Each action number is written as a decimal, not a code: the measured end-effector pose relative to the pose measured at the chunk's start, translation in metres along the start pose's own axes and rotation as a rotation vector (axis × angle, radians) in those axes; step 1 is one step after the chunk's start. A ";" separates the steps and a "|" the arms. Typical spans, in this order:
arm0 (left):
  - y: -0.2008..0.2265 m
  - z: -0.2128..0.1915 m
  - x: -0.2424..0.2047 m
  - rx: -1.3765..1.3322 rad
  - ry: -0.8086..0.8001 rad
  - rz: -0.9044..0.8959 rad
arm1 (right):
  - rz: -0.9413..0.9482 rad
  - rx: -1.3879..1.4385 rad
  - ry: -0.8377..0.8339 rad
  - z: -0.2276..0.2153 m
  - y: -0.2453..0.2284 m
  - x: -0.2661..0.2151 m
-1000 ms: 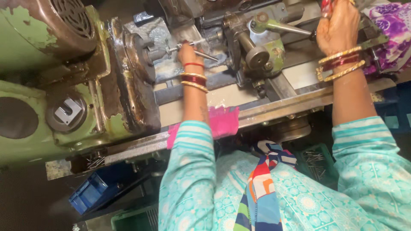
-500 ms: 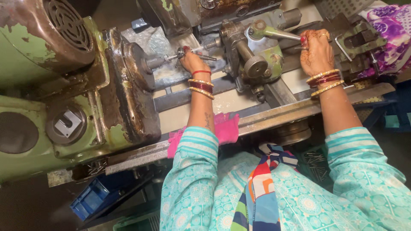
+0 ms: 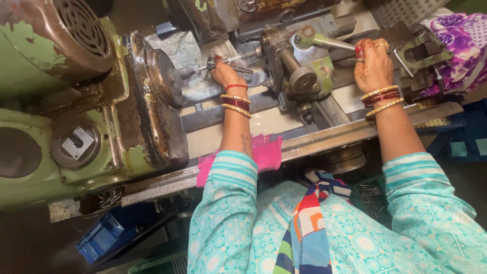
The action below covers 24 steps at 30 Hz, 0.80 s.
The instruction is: The person repeatedly picks up metal rods from a green crate, places them into a metal press machine, and operates the lever to process them. The processed rods are then returned to the crate. The cycle repeats continuously throughout the clip.
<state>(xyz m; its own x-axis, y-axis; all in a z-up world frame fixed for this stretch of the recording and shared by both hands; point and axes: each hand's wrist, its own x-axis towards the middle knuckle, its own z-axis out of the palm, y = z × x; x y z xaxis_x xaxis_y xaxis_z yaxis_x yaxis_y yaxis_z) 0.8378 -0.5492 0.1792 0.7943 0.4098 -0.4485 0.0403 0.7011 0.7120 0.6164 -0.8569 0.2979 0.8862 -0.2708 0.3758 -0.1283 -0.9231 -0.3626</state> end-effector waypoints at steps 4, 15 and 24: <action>0.002 -0.001 0.000 0.027 0.022 -0.021 | 0.003 0.002 -0.005 -0.001 -0.001 0.001; -0.003 -0.004 0.006 0.065 -0.006 0.071 | -0.010 0.005 -0.001 -0.001 0.000 0.001; -0.004 -0.003 0.005 0.061 -0.014 0.087 | 0.024 -0.002 -0.002 0.001 0.001 0.001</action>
<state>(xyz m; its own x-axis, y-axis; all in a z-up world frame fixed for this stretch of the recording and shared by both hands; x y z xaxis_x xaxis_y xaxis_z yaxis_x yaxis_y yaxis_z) 0.8402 -0.5482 0.1721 0.8046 0.4589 -0.3768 0.0079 0.6262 0.7796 0.6172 -0.8580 0.2965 0.8839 -0.2923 0.3651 -0.1503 -0.9168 -0.3701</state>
